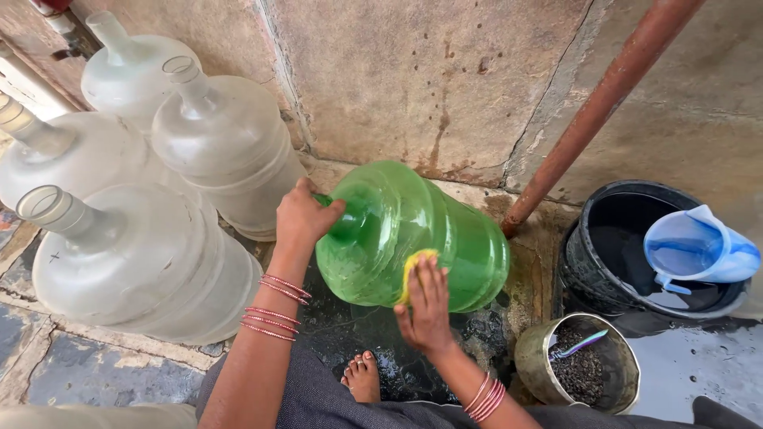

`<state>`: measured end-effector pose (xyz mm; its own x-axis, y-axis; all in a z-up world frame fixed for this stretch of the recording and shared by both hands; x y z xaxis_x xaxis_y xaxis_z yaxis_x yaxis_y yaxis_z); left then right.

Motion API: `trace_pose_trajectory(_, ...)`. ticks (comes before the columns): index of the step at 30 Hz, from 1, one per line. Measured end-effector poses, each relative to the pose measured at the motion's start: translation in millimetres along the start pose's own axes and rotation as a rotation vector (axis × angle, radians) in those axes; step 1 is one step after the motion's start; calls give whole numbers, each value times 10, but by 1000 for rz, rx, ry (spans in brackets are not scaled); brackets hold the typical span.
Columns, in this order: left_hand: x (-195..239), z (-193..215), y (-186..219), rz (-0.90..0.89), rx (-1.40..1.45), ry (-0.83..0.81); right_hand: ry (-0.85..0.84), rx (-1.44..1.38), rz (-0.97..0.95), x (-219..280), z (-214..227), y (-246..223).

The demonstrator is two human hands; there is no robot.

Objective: The person washes the outside of a green water jug using a yellow sponge and then rinses it with water from a bucket.

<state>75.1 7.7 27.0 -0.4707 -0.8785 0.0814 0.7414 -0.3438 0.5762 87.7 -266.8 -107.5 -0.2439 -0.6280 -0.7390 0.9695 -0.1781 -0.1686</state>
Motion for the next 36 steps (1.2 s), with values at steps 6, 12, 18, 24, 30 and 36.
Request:
trace_pose_trajectory(6,24,0,5,-87,26,-60,24,82,14,-63,-25,242)
trace_pose_trajectory(12,39,4,-9,-45,-26,7,100,-22,-126,119,-8,639)
trace_pose_trajectory(18,22,73,-47,-22,-28,-43,168,10,68,206,-80,128)
trace_pose_trajectory(24,67,81,-23,-122,4,-28,167,-65,-216,301,-226,890)
trace_pose_trajectory(30,-18,163,-205,-81,24,-5,61,70,-549,1015,-173,1589)
trace_pose_trajectory(36,-24,181,-309,21,110,-55,203,-285,-240,28,-287,309)
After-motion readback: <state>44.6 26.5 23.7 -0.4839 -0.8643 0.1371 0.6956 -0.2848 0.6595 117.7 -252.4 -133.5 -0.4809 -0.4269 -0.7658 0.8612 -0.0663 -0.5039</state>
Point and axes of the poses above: each hand's wrist, its own x-axis away from the middle knuckle, its own z-axis out of the back of the hand, y = z × x, the point moved 7 cm from there along -x, towards the middle knuckle, and after that the axes turned 15 degrees about z, right-handed, at the moved point
